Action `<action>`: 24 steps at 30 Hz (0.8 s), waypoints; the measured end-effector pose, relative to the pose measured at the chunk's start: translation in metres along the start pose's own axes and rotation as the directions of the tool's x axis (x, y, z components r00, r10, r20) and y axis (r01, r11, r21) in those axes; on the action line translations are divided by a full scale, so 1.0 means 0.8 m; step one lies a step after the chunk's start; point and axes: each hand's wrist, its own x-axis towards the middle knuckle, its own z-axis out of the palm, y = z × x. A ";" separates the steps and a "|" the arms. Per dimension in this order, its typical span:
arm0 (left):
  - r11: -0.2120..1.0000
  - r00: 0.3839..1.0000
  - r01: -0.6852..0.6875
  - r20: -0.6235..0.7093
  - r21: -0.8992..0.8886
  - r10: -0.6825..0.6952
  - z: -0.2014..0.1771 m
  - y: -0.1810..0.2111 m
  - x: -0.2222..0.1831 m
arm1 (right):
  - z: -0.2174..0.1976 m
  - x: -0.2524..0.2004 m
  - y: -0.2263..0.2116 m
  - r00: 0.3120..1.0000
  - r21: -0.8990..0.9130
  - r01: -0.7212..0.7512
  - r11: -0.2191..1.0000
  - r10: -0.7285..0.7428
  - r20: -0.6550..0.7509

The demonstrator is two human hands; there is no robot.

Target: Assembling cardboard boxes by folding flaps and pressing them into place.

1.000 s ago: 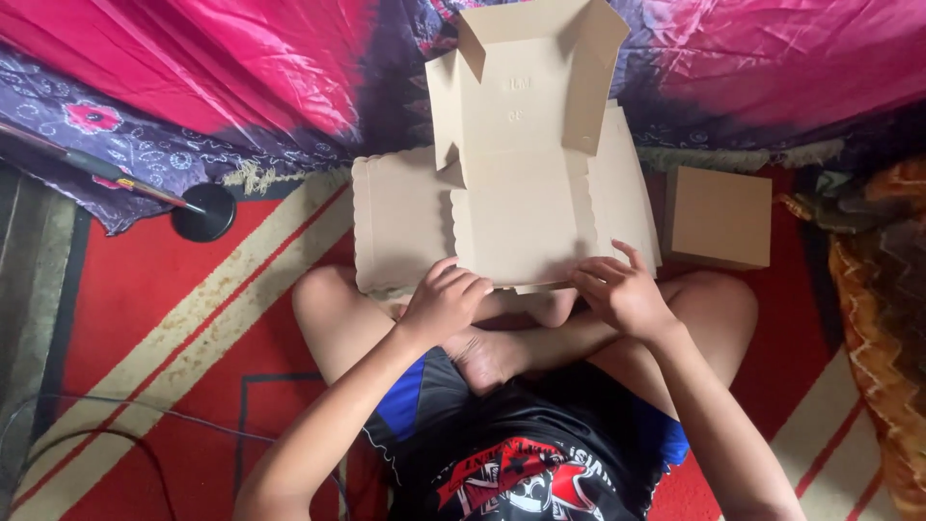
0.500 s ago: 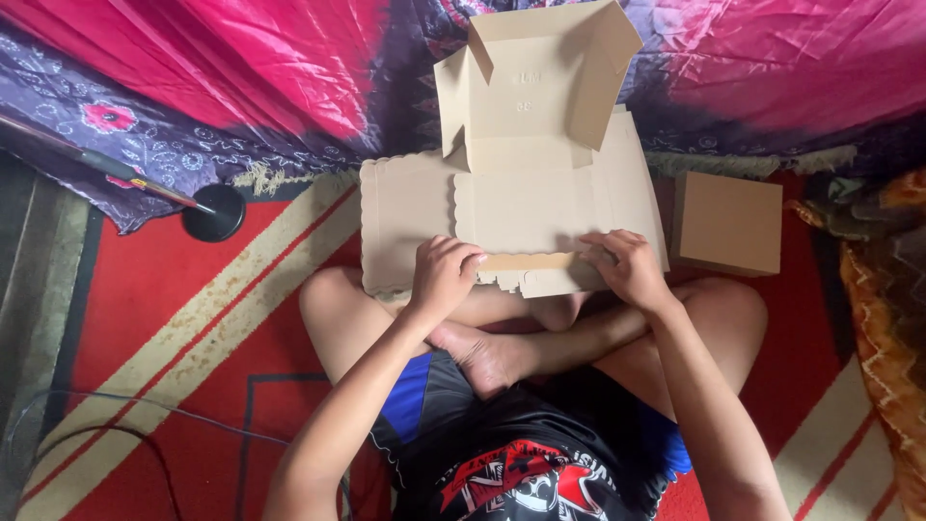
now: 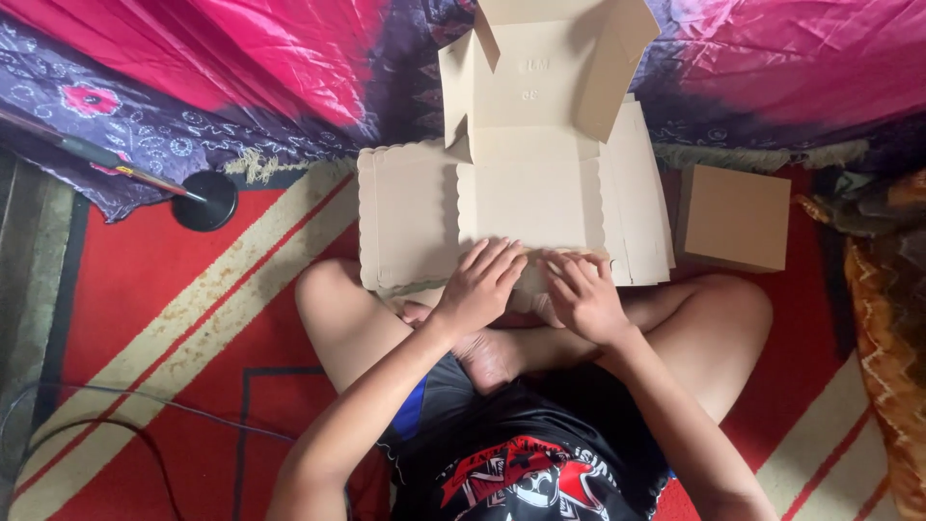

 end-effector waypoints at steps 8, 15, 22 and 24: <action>0.994 0.994 0.108 0.018 0.015 -0.108 -0.008 0.018 -0.018 | 0.004 -0.004 -0.024 0.994 0.024 -0.098 0.995 0.099 -0.037; 0.979 0.984 0.181 -0.018 0.089 -0.180 0.007 0.026 -0.033 | 0.018 -0.017 -0.023 0.990 0.055 -0.142 0.988 0.142 -0.006; 0.959 0.981 0.192 -0.052 0.209 -0.185 0.024 0.024 -0.046 | 0.026 -0.021 -0.022 0.989 0.037 -0.149 0.988 0.149 0.009; 0.958 0.981 0.194 -0.050 0.211 -0.188 0.027 0.024 -0.047 | 0.025 -0.019 -0.022 0.987 0.010 -0.156 0.988 0.156 0.029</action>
